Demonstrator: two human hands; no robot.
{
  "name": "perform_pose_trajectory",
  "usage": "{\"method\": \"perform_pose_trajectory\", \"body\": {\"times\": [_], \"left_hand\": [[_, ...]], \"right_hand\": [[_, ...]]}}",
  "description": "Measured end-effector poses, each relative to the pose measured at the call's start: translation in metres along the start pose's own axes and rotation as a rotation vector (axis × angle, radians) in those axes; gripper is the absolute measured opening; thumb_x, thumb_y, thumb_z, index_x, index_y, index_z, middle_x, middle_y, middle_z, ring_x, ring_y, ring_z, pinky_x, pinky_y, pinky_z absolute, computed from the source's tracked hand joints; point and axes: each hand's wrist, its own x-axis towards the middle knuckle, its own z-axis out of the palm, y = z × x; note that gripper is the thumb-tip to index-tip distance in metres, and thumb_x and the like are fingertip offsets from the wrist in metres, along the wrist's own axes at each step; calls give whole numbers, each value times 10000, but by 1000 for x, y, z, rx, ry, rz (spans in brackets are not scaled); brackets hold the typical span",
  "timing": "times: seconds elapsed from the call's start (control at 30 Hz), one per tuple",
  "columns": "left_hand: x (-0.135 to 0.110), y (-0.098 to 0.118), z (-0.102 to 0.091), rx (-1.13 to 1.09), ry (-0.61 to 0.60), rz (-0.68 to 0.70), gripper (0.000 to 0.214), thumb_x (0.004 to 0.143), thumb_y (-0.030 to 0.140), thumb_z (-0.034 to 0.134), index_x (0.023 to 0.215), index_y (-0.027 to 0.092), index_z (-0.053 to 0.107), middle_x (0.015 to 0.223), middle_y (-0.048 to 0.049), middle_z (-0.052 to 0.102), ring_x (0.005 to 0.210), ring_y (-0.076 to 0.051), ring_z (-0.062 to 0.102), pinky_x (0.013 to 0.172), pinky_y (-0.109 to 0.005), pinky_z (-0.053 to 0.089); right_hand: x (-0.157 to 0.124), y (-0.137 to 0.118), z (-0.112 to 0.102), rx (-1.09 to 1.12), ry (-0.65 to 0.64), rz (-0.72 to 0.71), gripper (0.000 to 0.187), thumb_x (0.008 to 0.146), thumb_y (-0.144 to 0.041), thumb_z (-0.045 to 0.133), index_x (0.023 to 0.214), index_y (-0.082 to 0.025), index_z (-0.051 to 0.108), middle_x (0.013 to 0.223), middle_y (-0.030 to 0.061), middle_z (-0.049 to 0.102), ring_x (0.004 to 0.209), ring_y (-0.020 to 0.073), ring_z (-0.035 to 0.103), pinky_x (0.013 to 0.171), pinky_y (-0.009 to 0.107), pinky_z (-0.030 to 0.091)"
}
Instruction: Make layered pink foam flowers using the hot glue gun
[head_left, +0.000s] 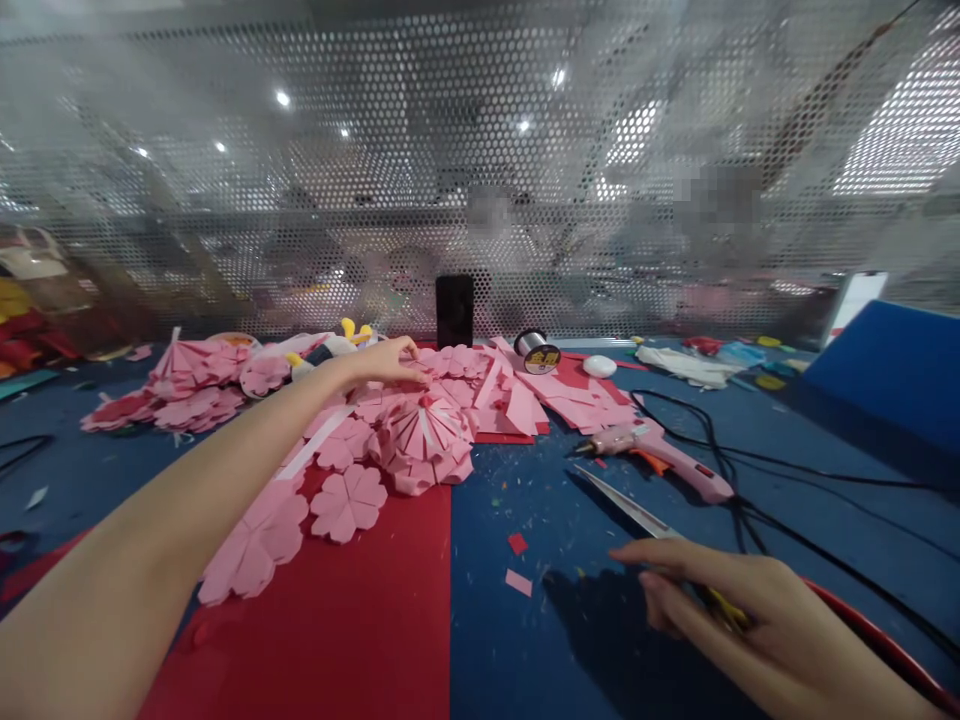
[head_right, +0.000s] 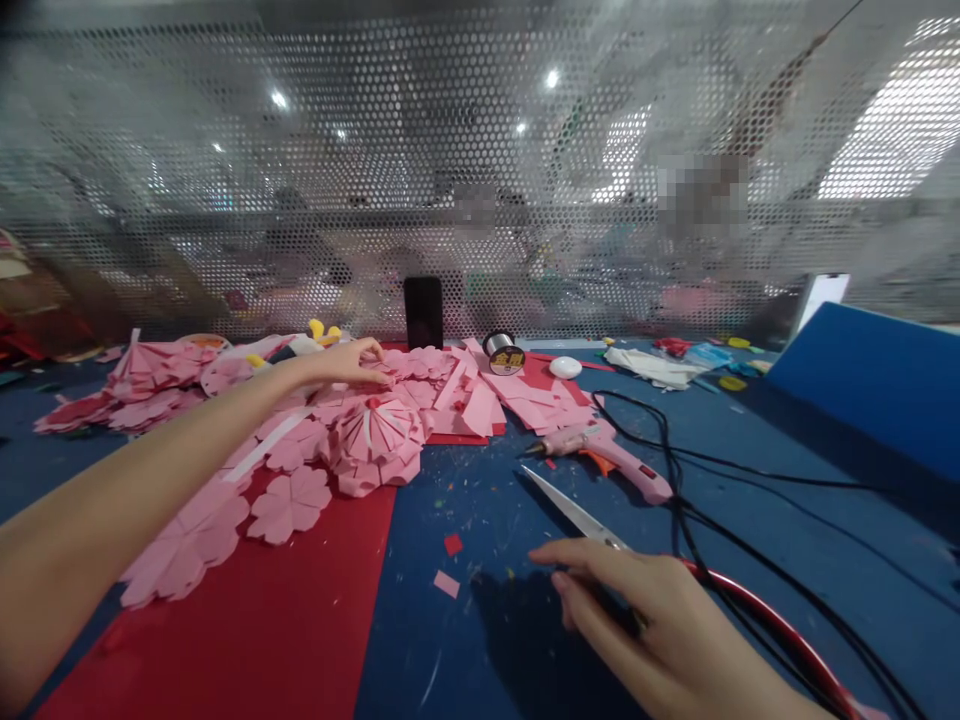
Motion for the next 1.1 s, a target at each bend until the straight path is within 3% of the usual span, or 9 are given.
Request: {"method": "perform_pose_trajectory", "body": {"times": [0.3,0.57,0.63,0.73,0.8,0.87,0.93,1.0,1.1], "left_hand": [[-5,-1,7,-66,287,-12,280,780,396,622,960,195,549,1141,-105,629,1072,-248,601,948,-371,472],[-16,13,-5,-96,572,-36,214,1006,321,306,1115,195,441,956,-88,639,871,-224,650,816,-389,506],[-23,33,-12,-93,605,11,259,1016,268,225,1184,183,402,967,-100,638,854,-223,660,812,-397,513],[-47,84,-15,-51,613,159,256,976,230,324,1209,179,416,1178,-146,600,1103,-262,596,990,-451,454],[-72,129,-8,-14,531,316,345,908,157,402,1249,197,431,1290,-126,566,1218,-247,533,1068,-416,422],[-98,173,4,109,370,514,543,806,95,474,1339,127,374,1365,-189,511,1291,-299,465,1098,-464,408],[-122,209,17,183,266,564,565,790,85,499,1344,90,390,1342,-221,531,1256,-325,495,1047,-460,465],[-139,231,25,216,230,605,548,836,101,472,1375,71,379,1367,-238,521,1251,-335,506,1025,-456,491],[-148,232,22,221,268,662,651,837,99,480,1454,34,282,1487,-258,411,1357,-331,427,1070,-434,464]], "right_hand": [[-1,-5,-1,34,13,49,253,903,-338,525,1015,-271,742,644,-7,697,534,113,651,495,164,494],[1,-2,-2,140,17,136,261,860,-407,589,985,-263,768,643,18,689,563,145,644,545,215,509],[1,0,-3,193,12,158,277,867,-438,587,973,-257,768,632,21,678,568,149,641,567,226,519],[1,-1,-4,376,33,253,341,871,-504,588,977,-232,765,660,45,686,574,161,642,576,249,536],[3,-5,-4,576,84,344,404,850,-547,611,1030,-216,757,798,90,731,640,189,668,597,279,560],[7,-13,-3,804,152,442,473,814,-585,640,1077,-206,746,968,134,739,771,237,693,663,333,591],[14,-22,-2,973,191,551,485,750,-585,714,1041,-199,751,1011,139,728,835,257,690,704,364,603],[22,-30,-1,1037,161,650,429,657,-505,827,946,-196,755,921,101,725,778,219,675,697,333,598],[30,-34,3,1059,64,676,350,631,-431,868,845,-187,736,753,36,676,632,140,608,597,254,553]]}}
